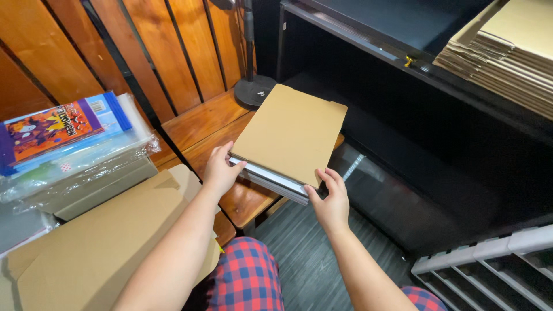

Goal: The person repeatedly picks up stacks of brown and white papers from a wooden bench and places them onto a black cabinet shelf. The person handles the papers by hand, moving them in small batches and stacking them neatly on the shelf.

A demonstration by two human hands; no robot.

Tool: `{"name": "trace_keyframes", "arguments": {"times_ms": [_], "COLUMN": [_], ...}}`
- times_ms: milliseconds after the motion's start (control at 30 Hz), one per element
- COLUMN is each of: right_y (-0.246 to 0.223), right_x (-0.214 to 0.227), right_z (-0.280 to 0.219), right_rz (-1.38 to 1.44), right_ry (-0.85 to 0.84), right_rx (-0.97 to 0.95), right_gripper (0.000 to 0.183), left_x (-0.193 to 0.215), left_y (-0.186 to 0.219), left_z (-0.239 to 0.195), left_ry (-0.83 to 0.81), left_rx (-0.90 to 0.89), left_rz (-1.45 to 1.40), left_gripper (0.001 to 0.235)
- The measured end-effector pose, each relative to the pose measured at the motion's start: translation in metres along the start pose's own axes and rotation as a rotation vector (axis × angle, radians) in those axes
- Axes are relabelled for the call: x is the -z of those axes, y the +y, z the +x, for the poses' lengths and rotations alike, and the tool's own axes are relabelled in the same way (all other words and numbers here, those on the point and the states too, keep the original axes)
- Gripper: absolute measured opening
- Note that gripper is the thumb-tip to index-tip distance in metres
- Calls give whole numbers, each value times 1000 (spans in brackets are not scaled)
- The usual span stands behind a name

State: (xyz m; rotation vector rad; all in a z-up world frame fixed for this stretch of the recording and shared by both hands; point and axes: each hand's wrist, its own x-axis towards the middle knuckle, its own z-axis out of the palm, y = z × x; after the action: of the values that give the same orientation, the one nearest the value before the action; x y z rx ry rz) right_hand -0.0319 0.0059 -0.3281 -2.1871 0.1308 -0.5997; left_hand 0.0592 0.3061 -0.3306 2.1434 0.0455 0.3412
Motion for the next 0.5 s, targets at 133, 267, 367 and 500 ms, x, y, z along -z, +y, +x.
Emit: {"name": "trace_keyframes", "arguments": {"times_ms": [133,267,367,500], "right_y": [2,1,6,5], "right_x": [-1,-2,-3,-6], "right_z": [2,1,0,2], "right_rz": [1,5,-4,-5], "right_ry": [15,20,16,15], "right_rx": [11,5,-5,-14], "right_gripper": [54,54,55,56], "left_x": [-1,-3,-6,-9], "left_y": [1,-2,-6,-15], "left_z": [0,1,0,8], "left_ry": [-6,-7,-12,-2], "left_rx": [16,41,55,45], "left_rz": [-2,-83,-94,-82], "left_gripper": [79,84,88,91]}}
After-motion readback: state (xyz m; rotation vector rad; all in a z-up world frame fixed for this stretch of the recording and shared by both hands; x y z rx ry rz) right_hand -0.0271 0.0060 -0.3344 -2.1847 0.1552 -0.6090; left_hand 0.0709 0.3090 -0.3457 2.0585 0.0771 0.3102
